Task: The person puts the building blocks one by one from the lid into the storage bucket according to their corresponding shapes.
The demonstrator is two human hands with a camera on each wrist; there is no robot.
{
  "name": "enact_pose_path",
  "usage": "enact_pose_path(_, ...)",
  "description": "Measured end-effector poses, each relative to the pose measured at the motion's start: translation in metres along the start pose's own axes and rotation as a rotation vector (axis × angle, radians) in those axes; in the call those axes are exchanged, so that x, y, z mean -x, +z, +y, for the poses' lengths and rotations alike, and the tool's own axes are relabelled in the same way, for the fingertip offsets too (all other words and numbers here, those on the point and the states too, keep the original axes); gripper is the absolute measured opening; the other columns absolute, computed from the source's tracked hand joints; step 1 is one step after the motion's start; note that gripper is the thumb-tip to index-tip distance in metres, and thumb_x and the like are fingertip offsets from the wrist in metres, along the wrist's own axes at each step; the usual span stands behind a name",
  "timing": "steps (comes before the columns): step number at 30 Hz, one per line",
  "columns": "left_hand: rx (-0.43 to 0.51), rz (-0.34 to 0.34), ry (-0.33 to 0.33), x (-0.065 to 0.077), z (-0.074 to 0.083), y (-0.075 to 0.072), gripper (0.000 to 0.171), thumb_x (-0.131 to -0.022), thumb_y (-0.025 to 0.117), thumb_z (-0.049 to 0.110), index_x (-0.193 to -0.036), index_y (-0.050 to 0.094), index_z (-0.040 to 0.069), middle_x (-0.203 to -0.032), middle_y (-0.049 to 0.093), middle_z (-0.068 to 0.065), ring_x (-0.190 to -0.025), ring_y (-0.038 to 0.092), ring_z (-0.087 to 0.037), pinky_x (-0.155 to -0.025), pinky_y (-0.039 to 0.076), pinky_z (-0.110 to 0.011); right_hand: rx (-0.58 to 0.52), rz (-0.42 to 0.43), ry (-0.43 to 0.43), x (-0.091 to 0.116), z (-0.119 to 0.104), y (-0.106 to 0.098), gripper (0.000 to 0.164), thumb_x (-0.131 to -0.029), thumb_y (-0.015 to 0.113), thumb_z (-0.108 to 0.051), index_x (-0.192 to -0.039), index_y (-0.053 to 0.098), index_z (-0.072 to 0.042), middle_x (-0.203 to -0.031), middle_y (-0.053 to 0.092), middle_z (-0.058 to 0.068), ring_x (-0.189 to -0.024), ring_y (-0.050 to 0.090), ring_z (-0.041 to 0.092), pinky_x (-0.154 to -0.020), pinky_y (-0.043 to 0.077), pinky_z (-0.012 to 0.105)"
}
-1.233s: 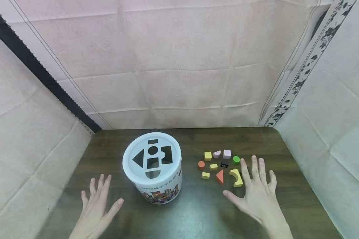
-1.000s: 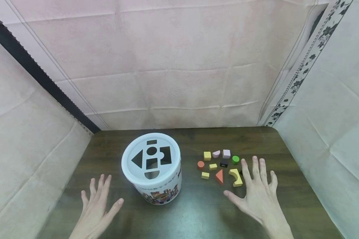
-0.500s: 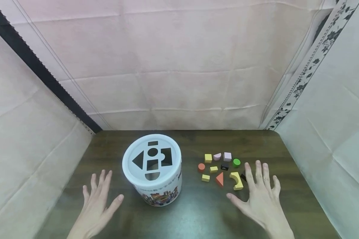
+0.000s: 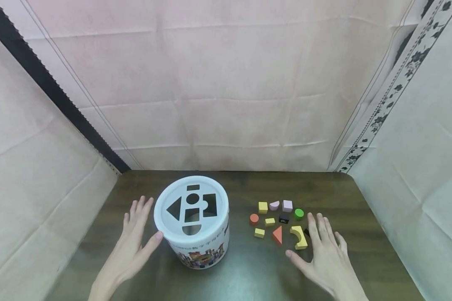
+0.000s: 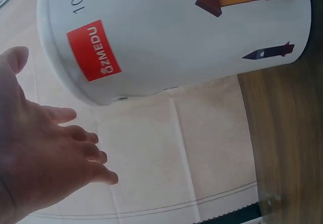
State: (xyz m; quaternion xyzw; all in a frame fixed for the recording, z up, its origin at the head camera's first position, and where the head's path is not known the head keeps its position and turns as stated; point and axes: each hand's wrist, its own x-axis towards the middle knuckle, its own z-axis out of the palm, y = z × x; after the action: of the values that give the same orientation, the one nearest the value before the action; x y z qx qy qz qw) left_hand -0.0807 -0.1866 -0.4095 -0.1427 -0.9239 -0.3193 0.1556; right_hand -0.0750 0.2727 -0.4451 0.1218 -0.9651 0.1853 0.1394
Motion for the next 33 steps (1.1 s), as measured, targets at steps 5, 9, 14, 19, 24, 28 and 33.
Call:
enact_pose_path(5,0.065,-0.028,-0.02,-0.007,-0.005,0.004,0.081,-0.096,0.063,0.035,-0.162,0.018,0.019,-0.165,0.007,-0.017,-0.15,-0.002,-0.039,-0.113,0.001,-0.064,0.002,-0.038,0.008,0.002,0.0,0.004,0.111,-0.08,0.075,-0.055,-0.158,0.018,0.0,-0.149,0.035,0.035,-0.128,0.045,0.049,-0.095,0.029,0.065)
enact_pose_path(9,0.124,-0.031,-0.019,-0.006,-0.01,0.009,0.078,-0.097,0.064,0.031,-0.161,0.022,0.019,-0.165,0.008,-0.013,-0.15,0.001,-0.037,-0.116,0.001,-0.058,0.003,-0.051,0.008,0.004,0.002,0.007,0.11,-0.081,0.076,-0.054,-0.157,0.02,0.004,-0.147,0.038,0.036,-0.12,0.053,0.05,-0.093,0.034,0.063)
enact_pose_path(14,0.19,0.051,0.042,-0.005,-0.014,0.018,0.075,-0.093,0.067,0.02,-0.159,0.031,0.015,-0.163,0.02,-0.013,-0.149,0.013,-0.038,-0.118,0.004,-0.052,-0.021,-0.044,-0.012,0.005,0.007,0.01,0.107,-0.081,0.077,-0.05,-0.154,0.025,0.008,-0.144,0.043,0.036,-0.115,0.056,0.052,-0.089,0.039,0.064)
enact_pose_path(19,0.255,0.145,0.121,-0.007,-0.016,0.027,0.073,-0.087,0.07,0.011,-0.154,0.04,0.011,-0.157,0.037,-0.015,-0.146,0.026,-0.035,-0.115,0.011,-0.059,-0.026,-0.004,-0.047,0.004,0.017,0.014,0.103,-0.078,0.08,-0.047,-0.15,0.033,0.01,-0.14,0.048,0.034,-0.107,0.06,0.052,-0.083,0.046,0.065)
enact_pose_path(24,0.29,0.19,0.149,-0.009,-0.019,0.033,0.073,-0.083,0.071,0.008,-0.151,0.044,0.01,-0.152,0.043,-0.015,-0.145,0.031,-0.03,-0.113,0.016,-0.062,-0.025,0.014,-0.084,0.001,0.032,0.018,0.101,-0.076,0.083,-0.042,-0.148,0.036,0.011,-0.137,0.05,0.035,-0.11,0.059,0.051,-0.081,0.046,0.067)
enact_pose_path(28,0.307,0.203,0.145,-0.011,-0.021,0.036,0.073,-0.083,0.07,0.007,-0.151,0.044,0.008,-0.153,0.043,-0.013,-0.144,0.032,-0.035,-0.117,0.017,-0.051,-0.024,0.062,-0.184,-0.006,0.053,0.023,0.095,-0.069,0.089,-0.026,-0.142,0.044,0.013,-0.132,0.053,0.036,-0.106,0.061,0.051,-0.076,0.05,0.063)
enact_pose_path(33,0.336,0.264,0.189,-0.012,-0.021,0.043,0.071,-0.083,0.068,0.007,-0.15,0.045,0.004,-0.152,0.044,-0.015,-0.14,0.035,-0.042,-0.117,0.019,-0.037,-0.006,0.017,-0.207,-0.013,0.08,0.028,0.086,-0.065,0.09,-0.01,-0.136,0.048,0.015,-0.128,0.053,0.04,-0.103,0.062,0.053,-0.076,0.051,0.063)
